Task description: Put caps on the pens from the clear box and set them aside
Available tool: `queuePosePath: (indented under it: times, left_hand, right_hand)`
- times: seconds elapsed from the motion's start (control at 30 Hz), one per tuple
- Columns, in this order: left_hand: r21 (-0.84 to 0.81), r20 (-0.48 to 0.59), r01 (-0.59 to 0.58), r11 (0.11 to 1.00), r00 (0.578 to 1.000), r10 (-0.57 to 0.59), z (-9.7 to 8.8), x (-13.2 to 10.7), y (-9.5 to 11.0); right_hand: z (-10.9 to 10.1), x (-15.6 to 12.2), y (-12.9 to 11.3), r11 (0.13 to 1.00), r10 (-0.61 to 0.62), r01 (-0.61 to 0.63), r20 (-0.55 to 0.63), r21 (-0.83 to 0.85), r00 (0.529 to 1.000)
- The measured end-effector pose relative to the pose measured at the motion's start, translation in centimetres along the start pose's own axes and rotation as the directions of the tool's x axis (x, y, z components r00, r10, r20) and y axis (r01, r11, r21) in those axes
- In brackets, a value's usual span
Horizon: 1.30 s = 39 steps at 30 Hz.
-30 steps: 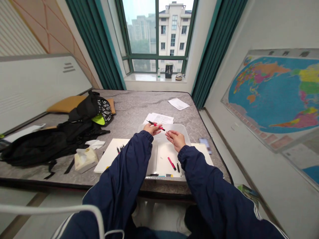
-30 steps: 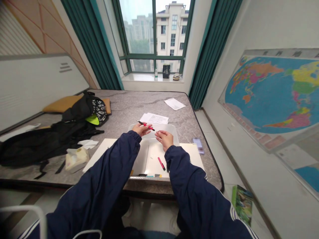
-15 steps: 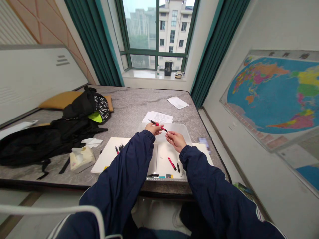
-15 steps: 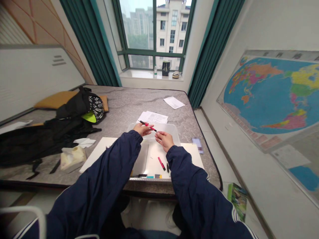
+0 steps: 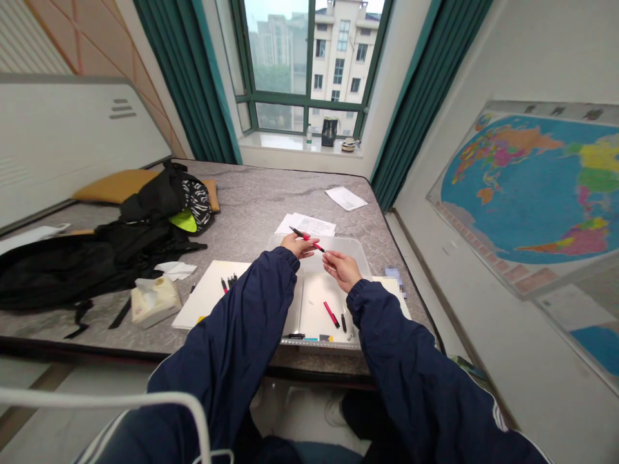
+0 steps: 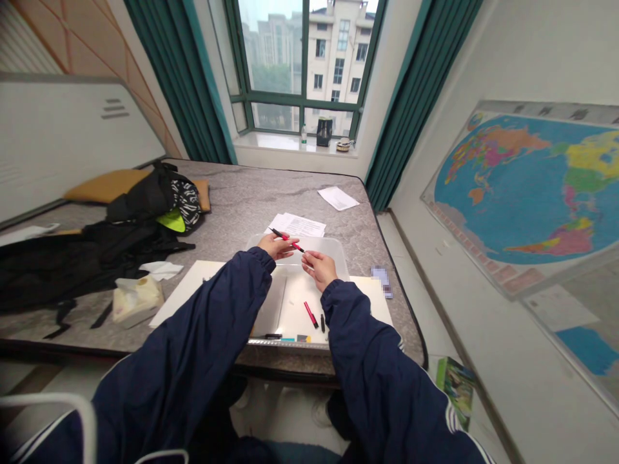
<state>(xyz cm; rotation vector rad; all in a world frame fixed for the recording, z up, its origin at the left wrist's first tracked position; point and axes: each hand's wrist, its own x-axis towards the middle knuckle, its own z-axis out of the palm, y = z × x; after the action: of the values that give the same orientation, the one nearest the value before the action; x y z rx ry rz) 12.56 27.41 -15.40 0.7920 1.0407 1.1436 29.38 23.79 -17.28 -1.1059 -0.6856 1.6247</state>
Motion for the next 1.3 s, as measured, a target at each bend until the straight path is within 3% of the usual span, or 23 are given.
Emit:
queuePosePath:
  times: [0.37,0.53,0.63,0.77,0.9,1.03,1.13,1.3]
  left_hand:
    - [0.108,0.065,-0.031,0.994,0.998,0.024,-0.2,-0.4,0.0]
    - [0.175,0.109,-0.034,0.984,0.994,0.015,0.0,-0.6,0.0]
    - [0.198,0.165,-0.041,0.979,0.986,0.008,0.0,-0.9,0.2]
    - [0.195,0.161,-0.068,0.978,0.986,0.037,-0.1,-1.0,0.4]
    - [0.187,0.135,-0.073,0.980,0.990,0.048,-0.1,-1.1,0.6]
    - [0.188,0.167,-0.106,0.976,0.983,0.074,0.3,-1.4,0.6]
    - [0.175,0.161,-0.129,0.976,0.982,0.101,0.6,-1.7,0.7]
    - [0.175,0.142,-0.121,0.977,0.985,0.097,0.5,-1.8,0.7]
  right_hand:
    - [0.2,0.0,0.2,0.995,-0.087,0.088,0.017,-0.057,0.996]
    - [0.1,0.1,0.2,0.994,-0.102,0.101,-0.031,-0.031,0.994]
    - [0.1,0.4,0.3,0.984,-0.146,0.138,-0.060,-0.114,0.988]
    - [0.1,0.8,0.6,0.885,-0.335,0.302,-0.032,-0.354,0.942]
    - [0.3,0.9,0.6,0.787,-0.439,0.401,0.032,-0.469,0.898]
    - [0.2,0.8,0.6,0.771,-0.424,0.383,0.039,-0.510,0.905]
    - [-0.1,0.9,0.6,0.762,-0.408,0.328,-0.020,-0.558,0.913]
    - [-0.7,1.2,0.5,0.712,-0.447,0.292,-0.092,-0.639,0.890]
